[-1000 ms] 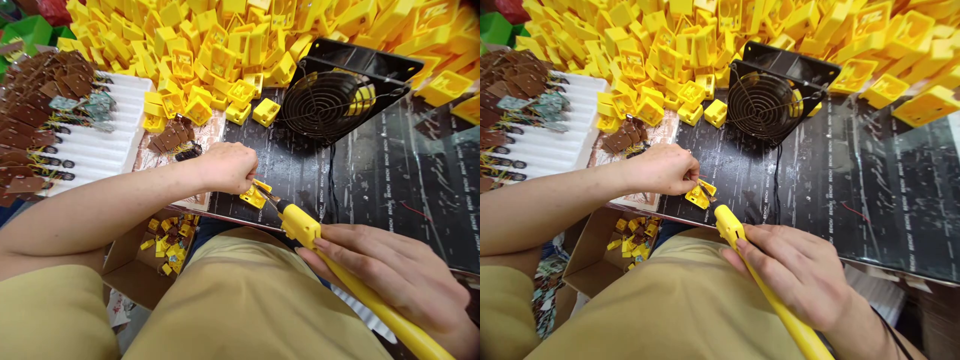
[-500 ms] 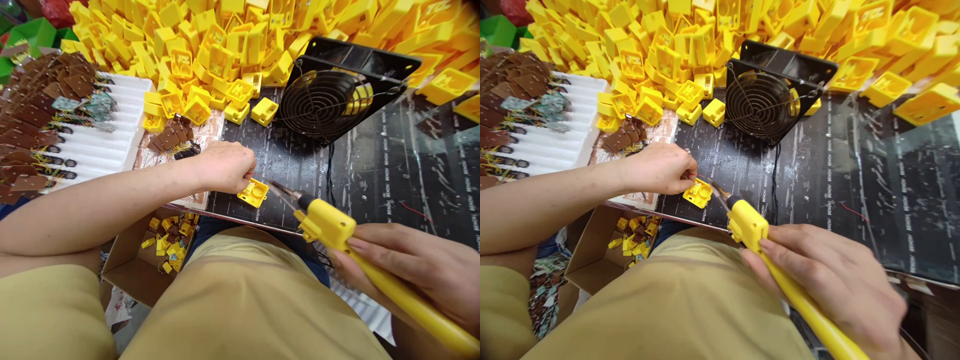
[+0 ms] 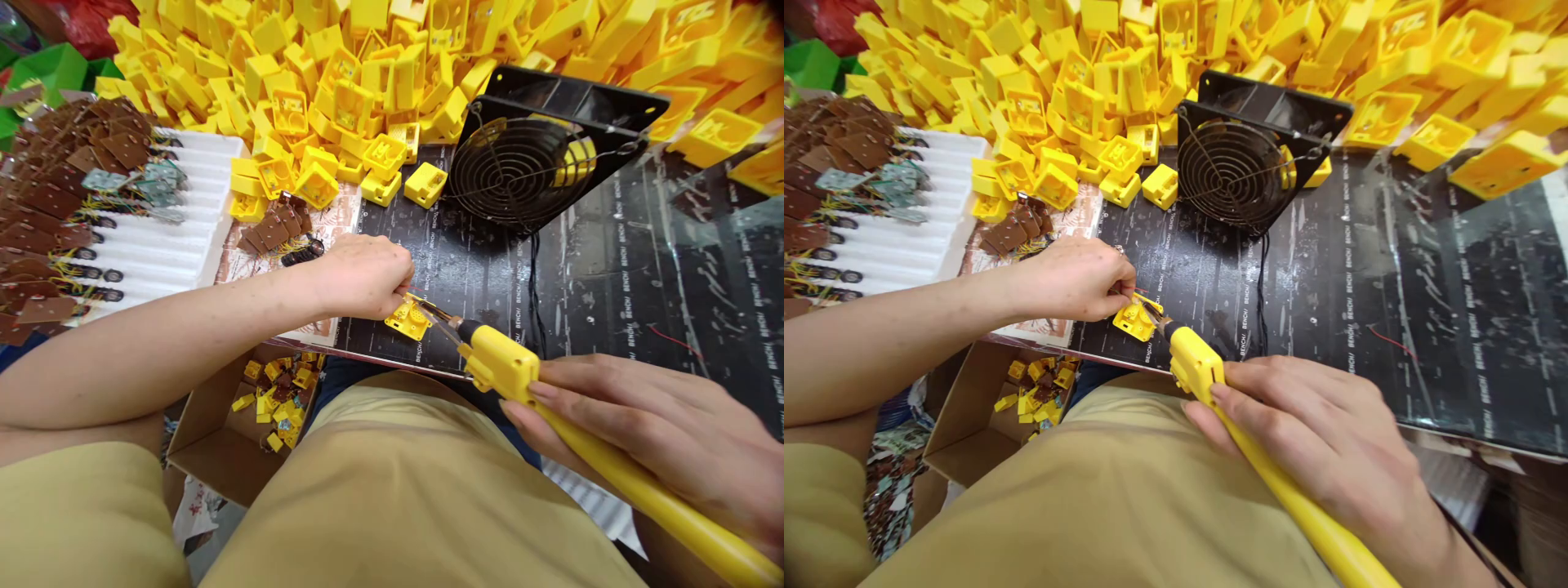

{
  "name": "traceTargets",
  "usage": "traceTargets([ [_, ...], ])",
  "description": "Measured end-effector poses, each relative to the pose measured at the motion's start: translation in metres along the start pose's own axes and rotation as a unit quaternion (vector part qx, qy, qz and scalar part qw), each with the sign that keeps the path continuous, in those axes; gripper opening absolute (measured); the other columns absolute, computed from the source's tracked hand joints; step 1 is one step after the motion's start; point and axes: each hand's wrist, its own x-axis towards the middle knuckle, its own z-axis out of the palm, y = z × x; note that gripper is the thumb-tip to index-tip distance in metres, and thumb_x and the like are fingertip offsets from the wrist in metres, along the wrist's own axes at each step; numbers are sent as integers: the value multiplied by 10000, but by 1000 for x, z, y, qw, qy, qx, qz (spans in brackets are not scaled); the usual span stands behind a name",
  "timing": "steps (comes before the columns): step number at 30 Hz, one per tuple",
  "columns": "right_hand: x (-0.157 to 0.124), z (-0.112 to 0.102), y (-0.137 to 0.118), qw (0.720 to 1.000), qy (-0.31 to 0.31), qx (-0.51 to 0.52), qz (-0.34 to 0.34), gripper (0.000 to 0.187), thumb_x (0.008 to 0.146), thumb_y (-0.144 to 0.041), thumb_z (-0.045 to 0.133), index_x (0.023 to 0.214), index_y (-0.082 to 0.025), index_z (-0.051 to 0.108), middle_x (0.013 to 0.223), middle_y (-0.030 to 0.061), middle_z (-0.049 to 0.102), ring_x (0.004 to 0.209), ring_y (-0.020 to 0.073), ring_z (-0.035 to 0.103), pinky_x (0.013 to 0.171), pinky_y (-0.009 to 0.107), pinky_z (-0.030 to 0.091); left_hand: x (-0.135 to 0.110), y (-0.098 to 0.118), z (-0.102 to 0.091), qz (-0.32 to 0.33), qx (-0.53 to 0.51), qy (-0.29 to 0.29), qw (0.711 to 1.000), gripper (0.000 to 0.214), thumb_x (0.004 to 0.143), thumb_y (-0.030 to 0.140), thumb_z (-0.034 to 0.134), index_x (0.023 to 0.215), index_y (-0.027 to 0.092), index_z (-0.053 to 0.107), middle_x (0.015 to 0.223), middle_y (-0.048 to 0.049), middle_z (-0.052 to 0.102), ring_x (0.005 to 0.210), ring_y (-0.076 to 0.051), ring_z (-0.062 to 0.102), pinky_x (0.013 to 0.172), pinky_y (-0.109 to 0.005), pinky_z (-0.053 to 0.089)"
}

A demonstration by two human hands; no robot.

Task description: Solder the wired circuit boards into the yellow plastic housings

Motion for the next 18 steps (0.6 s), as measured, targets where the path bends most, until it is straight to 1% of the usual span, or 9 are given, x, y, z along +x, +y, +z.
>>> traceTargets([
  [1, -2, -2, -1, 1000, 9, -6, 8, 249, 802, -115, 735, 1004, -199, 616, 858, 22, 703, 791, 130, 684, 744, 237, 589, 0, 0, 0, 0, 2, 0, 1000, 202, 792, 258, 554, 838, 223, 747, 795, -54, 724, 760, -202, 643, 606, -279, 377],
  [3, -6, -4, -1, 999, 19, -11, 29, 221, 832, -127, 700, 1010, -226, 613, 852, 10, 695, 753, 125, 677, 726, 231, 581, 0, 1, -1, 0, 2, 0, 1000, 205, 791, 249, 550, 836, 227, 749, 787, -52, 722, 756, -203, 643, 606, -281, 379],
  [5, -10, -4, 1, 998, 13, -15, 54, 162, 883, -169, 643, 1018, -253, 612, 846, 7, 688, 719, 130, 674, 702, 246, 581, 0, 1, -1, -2, -3, 1, 1000, 196, 785, 239, 561, 833, 232, 751, 785, -48, 722, 755, -203, 645, 620, -283, 390],
  [7, -14, -4, 7, 998, 8, -14, 68, 162, 896, -197, 630, 1040, -268, 614, 871, 12, 695, 704, 137, 677, 658, 248, 582, 0, 1, -1, -3, -7, 0, 1000, 190, 784, 238, 571, 838, 233, 753, 794, -45, 725, 767, -205, 649, 638, -285, 401],
  [10, -22, -3, 19, 997, 20, -24, 69, 282, 840, -226, 711, 1100, -285, 617, 914, 15, 717, 682, 153, 690, 554, 238, 579, -1, 1, -2, -5, -3, -4, 1000, 199, 788, 236, 566, 847, 234, 756, 815, -46, 731, 781, -207, 652, 648, -287, 405],
  [12, -28, -4, 27, 996, 47, -38, 70, 370, 810, -238, 747, 1151, -295, 615, 918, 20, 723, 655, 168, 694, 499, 244, 573, -1, 2, -2, -4, 3, -8, 1000, 208, 791, 234, 558, 852, 234, 757, 830, -47, 735, 785, -205, 653, 645, -286, 403],
  [15, -36, -6, 35, 995, 58, -41, 67, 585, 789, -255, 773, 1323, -316, 543, 989, 41, 733, 690, 194, 710, 558, 274, 606, -4, 3, -4, 1, 8, -8, 1000, 213, 805, 240, 552, 867, 225, 755, 858, -55, 736, 784, -208, 654, 631, -285, 400],
  [16, -38, -7, 36, 995, 56, -46, 65, 648, 795, -298, 771, 1383, -314, 498, 1038, 56, 732, 727, 210, 719, 588, 291, 615, -6, 3, -4, 5, 9, -5, 1000, 213, 818, 249, 551, 877, 219, 753, 870, -59, 736, 787, -210, 655, 629, -285, 401],
  [18, -36, -7, 33, 994, 54, -65, 63, 691, 821, -411, 734, 1440, -303, 445, 1074, 65, 731, 762, 222, 722, 620, 305, 614, -10, 3, -1, 16, 15, 7, 1000, 237, 867, 280, 528, 904, 204, 749, 887, -70, 734, 794, -212, 659, 637, -288, 410],
])
